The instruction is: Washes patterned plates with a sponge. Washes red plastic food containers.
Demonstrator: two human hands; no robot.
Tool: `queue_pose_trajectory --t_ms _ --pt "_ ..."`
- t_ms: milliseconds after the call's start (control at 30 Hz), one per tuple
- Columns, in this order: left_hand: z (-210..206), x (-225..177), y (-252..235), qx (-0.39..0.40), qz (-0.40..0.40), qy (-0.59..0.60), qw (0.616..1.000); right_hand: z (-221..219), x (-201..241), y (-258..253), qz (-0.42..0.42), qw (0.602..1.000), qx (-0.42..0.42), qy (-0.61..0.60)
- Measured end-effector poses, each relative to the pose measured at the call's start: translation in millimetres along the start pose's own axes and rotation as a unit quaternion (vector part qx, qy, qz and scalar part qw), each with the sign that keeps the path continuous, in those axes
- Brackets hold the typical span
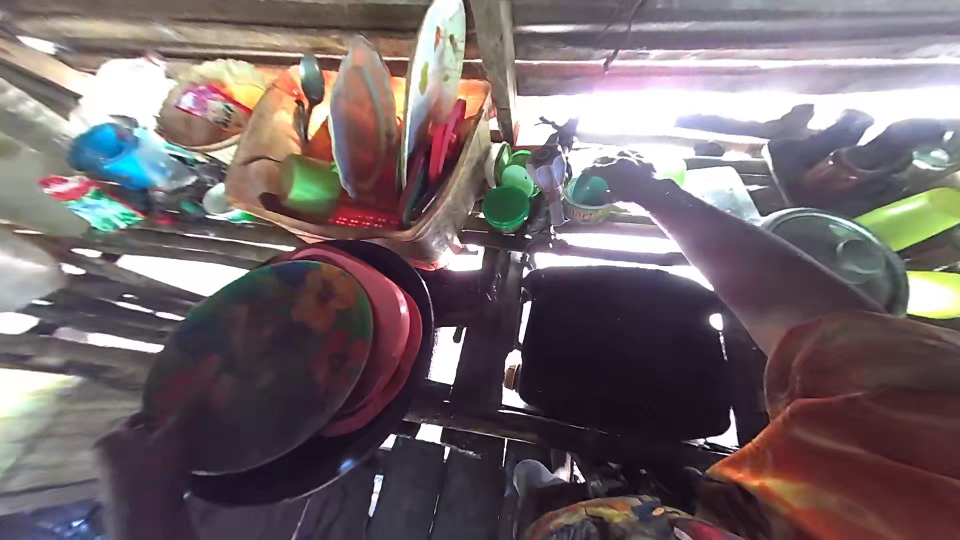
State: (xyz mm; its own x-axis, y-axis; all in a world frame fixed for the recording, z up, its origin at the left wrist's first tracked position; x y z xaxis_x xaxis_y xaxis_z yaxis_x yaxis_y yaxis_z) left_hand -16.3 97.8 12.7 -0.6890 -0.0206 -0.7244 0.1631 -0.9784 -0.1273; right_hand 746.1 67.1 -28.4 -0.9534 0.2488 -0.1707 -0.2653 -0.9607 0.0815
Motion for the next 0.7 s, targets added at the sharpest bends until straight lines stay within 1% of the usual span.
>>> queue_pose_trajectory --t_ms 33,67,100,167,233,300,333,400,467,533,567,633,700 --pt "0 3 3 -0.02 0.048 0.018 0.998 2 2 -5 -0.004 1.0 0.004 0.006" --pt "-1 -3 11 -0.033 0.075 0.035 0.996 6 4 -9 -0.003 1.0 -0.003 0.009" --pt "-1 -10 17 -0.05 0.084 0.054 0.994 9 8 -12 0.001 1.0 -0.012 0.02" --pt "2 -16 18 -0.079 0.075 0.054 0.993 13 17 -11 0.003 0.998 -0.016 0.063" --pt "5 -16 17 -0.09 0.082 0.06 0.991 19 23 -4 0.0 0.996 -0.027 0.082" --pt "8 -17 19 -0.096 0.103 0.09 0.986 27 22 9 -0.018 0.996 -0.062 0.055" --pt "11 -18 20 -0.097 0.102 0.104 0.984 30 18 16 -0.042 0.995 -0.081 0.034" --pt "19 -20 18 -0.097 0.079 0.094 0.988 34 6 35 -0.106 0.988 -0.111 -0.028" --pt "32 -29 22 -0.098 0.066 0.067 0.991 35 -13 54 -0.165 0.971 -0.138 -0.107" --pt "46 -58 35 -0.108 0.06 0.081 0.989 40 -24 72 -0.196 0.943 -0.189 -0.189" --pt "51 -79 41 -0.118 0.056 0.098 0.987 46 -23 87 -0.215 0.926 -0.216 -0.222" --pt "63 -110 47 -0.145 0.034 0.126 0.981 59 -15 125 -0.262 0.896 -0.241 -0.265" --pt "74 -134 56 -0.161 -0.005 0.134 0.978 87 3 169 -0.263 0.859 -0.316 -0.305"
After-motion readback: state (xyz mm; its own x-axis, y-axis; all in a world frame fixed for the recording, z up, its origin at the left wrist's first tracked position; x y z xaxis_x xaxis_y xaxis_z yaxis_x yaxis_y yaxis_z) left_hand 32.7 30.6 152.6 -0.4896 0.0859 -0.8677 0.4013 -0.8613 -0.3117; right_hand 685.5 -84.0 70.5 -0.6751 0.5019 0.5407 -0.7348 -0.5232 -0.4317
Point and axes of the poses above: each hand's wrist, its own y-axis away from the middle knuckle, its own z-axis out of the back of the hand, x = y × z, the point moved 10 cm from there along -y, towards the middle knuckle, and after that the axes turned 15 degrees about y, right-handed, at the moved point
